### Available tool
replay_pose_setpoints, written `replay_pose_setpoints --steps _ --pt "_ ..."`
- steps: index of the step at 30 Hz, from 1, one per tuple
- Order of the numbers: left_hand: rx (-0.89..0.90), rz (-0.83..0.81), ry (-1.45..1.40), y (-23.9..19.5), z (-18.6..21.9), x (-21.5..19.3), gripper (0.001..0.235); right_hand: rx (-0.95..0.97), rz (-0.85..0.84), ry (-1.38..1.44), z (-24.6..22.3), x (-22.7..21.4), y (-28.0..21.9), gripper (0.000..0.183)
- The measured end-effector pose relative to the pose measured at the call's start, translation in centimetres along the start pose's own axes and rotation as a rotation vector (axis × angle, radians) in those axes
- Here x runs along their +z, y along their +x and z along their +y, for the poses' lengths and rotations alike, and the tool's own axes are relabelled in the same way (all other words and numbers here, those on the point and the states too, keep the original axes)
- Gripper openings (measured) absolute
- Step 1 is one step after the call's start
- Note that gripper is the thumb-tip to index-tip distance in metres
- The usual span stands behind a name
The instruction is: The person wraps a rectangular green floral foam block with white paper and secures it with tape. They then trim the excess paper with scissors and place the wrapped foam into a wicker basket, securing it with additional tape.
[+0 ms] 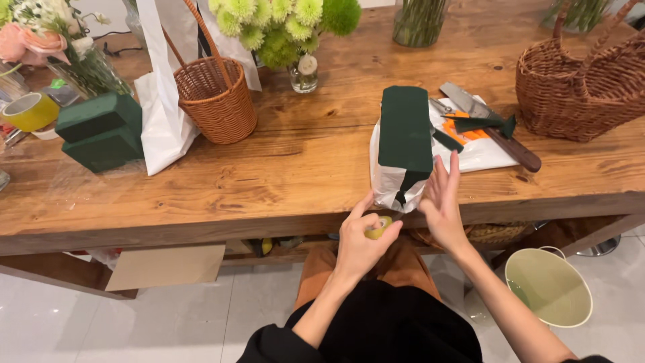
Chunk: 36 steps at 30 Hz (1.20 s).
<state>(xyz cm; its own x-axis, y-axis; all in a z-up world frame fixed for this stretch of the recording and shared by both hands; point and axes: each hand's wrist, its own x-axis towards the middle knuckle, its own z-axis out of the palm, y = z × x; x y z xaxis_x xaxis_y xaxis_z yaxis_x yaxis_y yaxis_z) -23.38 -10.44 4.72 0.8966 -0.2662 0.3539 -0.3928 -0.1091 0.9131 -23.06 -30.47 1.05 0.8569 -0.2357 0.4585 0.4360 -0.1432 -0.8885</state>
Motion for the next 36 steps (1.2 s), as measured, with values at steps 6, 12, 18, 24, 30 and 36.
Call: replay_pose_setpoints --steps 6,12,18,24,30,36 --pt "0.088 0.045 0.032 1.6 -1.0 -0.5 0.041 -0.063 0.031 -0.575 0.0 2.3 -2.3 0.115" --pt "0.087 -0.048 0.104 3.1 -3.5 -0.8 0.044 -0.303 0.369 -0.298 3.0 3.0 -1.3 0.067" --pt "0.089 -0.052 0.088 2.1 -1.6 -1.2 0.043 -0.401 0.575 -0.579 5.2 4.3 -2.5 0.042" --pt "0.093 -0.02 0.077 2.2 -1.7 -0.7 0.043 -0.376 0.64 -0.598 5.0 7.1 -3.9 0.02" --pt "0.127 -0.005 0.052 2.0 -1.5 -0.9 0.04 -0.328 0.699 -0.62 4.3 8.2 -3.2 0.023" --pt "0.09 -0.026 0.111 3.0 -3.9 -0.9 0.043 -0.293 0.688 -0.578 2.8 8.2 -3.3 0.02"
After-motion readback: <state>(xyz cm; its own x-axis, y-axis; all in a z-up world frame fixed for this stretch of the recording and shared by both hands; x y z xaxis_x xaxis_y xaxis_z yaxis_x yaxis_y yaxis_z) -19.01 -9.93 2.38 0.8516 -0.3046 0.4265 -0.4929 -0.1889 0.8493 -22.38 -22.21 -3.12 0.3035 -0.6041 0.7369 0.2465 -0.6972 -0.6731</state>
